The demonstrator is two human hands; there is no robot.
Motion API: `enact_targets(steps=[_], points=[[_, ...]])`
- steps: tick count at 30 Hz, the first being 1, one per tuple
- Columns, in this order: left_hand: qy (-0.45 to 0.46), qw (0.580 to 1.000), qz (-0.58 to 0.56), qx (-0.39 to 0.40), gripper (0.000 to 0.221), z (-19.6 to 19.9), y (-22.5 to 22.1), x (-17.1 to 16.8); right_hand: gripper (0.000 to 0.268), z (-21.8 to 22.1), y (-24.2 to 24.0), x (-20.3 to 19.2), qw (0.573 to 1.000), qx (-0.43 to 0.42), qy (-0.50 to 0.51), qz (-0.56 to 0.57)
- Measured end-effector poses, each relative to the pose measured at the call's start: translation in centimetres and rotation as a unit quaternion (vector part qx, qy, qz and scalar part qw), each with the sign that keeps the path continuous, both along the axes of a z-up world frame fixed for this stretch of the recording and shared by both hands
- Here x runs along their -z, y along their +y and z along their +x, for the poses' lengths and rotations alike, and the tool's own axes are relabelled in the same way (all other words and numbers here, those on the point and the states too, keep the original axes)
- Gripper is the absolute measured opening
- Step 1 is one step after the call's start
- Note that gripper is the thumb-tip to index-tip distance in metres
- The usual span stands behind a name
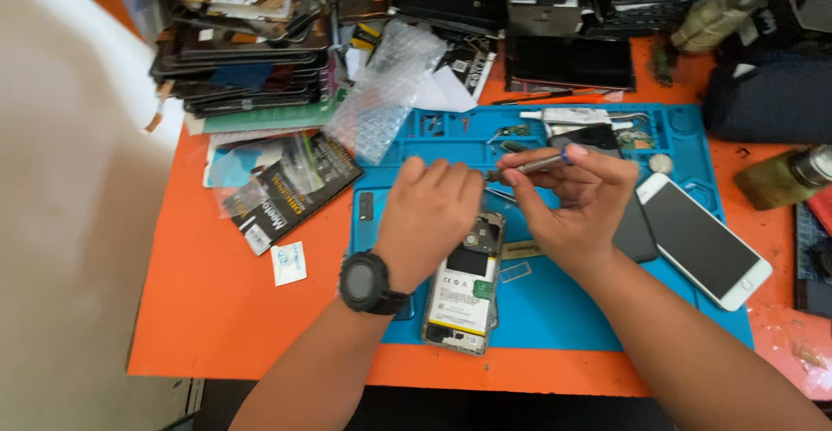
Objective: The person disassembles a smartphone by removing the back cover and unscrewing internal components. They use a screwdriver to remove screws from the camera module and battery area, then place the screws on the workbench.
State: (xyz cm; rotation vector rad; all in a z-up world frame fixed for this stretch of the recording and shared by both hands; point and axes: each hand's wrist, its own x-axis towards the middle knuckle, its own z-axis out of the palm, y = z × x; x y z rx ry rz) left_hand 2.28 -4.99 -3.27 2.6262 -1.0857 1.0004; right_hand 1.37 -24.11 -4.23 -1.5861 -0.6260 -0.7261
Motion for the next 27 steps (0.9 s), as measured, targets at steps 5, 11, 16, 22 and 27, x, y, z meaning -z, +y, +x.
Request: enact_targets(steps=[5, 11, 16, 22, 27], points=[[-0.028, 0.999, 0.02, -0.013, 0.009, -0.5, -0.6, 0.7, 0.06, -0.3, 0.4, -0.2, 0.999, 0.013, -0.007, -0.03], [-0.028, 1.0, 0.006, -0.013, 0.012, -0.4, -0.7, 0.5, 0.062, 0.1, 0.1, 0.0, 0.999, 0.015, -0.016, -0.023], [-0.036, 0.999, 0.011, -0.018, 0.014, -0.9, -0.9, -0.1, 0.061, -0.2, 0.2, 0.0, 0.999, 0.024, -0.014, -0.03], [-0.041, 0.999, -0.002, -0.02, 0.02, -0.9, -1.1, 0.2, 0.061, 0.1, 0.5, -0.2, 0.998, 0.035, -0.018, -0.049], [-0.025, 1.0, 0.012, -0.013, 0.015, -1.1, -1.1, 0.1, 0.061, -0.1, 0.5, -0.1, 0.998, 0.041, -0.015, -0.046]])
